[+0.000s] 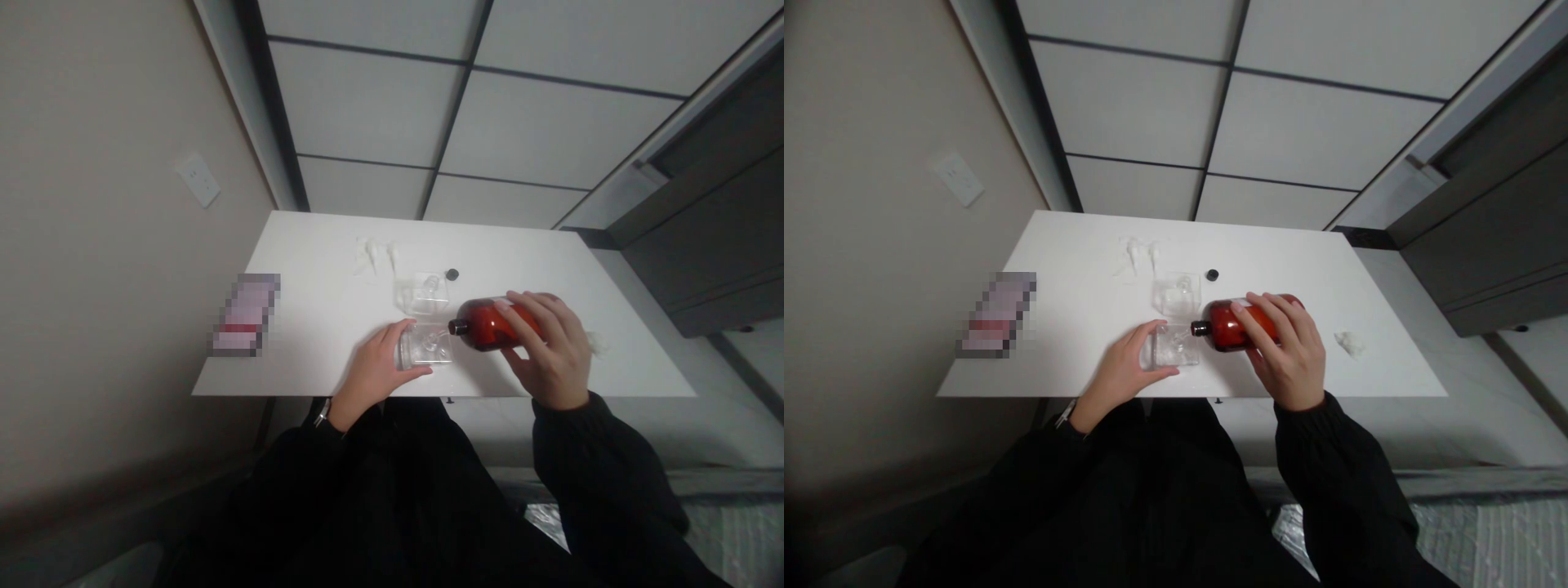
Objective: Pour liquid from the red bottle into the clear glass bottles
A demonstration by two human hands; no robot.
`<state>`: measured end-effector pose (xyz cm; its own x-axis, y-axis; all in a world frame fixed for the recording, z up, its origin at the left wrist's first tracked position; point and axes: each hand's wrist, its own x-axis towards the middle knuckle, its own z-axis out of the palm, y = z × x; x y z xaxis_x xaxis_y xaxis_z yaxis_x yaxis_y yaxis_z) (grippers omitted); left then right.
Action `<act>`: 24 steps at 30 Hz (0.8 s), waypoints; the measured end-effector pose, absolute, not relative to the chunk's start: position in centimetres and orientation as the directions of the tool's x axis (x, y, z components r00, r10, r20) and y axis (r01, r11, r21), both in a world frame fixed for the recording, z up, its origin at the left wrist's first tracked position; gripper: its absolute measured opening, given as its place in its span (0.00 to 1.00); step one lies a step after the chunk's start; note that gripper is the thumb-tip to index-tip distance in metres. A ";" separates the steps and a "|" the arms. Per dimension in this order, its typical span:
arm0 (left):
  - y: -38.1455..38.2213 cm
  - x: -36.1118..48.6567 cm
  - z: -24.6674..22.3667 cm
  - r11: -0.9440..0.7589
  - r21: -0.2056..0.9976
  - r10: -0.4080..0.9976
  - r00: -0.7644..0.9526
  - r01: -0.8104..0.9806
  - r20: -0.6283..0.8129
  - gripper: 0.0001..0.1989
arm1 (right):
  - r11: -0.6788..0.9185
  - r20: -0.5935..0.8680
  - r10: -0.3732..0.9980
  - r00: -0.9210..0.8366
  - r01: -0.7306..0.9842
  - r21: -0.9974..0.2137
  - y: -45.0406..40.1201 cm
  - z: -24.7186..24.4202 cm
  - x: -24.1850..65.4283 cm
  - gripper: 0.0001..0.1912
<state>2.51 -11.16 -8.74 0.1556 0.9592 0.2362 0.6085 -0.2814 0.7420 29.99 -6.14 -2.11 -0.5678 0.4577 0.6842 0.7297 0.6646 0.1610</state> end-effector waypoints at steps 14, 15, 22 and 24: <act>-11.1 2.4 -9.1 -0.281 0.734 0.959 0.153 0.618 0.238 0.38 | 0.649 0.695 0.430 -0.577 0.732 0.207 -6.1 -2.1 29.9 0.46; -11.1 2.4 -9.2 -0.284 0.734 0.958 0.153 0.617 0.242 0.38 | 0.647 0.696 0.430 -0.575 0.734 0.207 -6.1 -2.1 29.9 0.46; -11.1 2.4 -9.0 -0.295 0.733 0.955 0.158 0.613 0.252 0.38 | 0.645 0.701 0.434 -0.565 0.739 0.196 -6.1 -2.0 29.9 0.45; -11.1 2.4 -9.0 -0.295 0.732 0.955 0.157 0.614 0.253 0.38 | 0.646 0.700 0.439 -0.563 0.739 0.189 -6.1 -2.0 29.9 0.46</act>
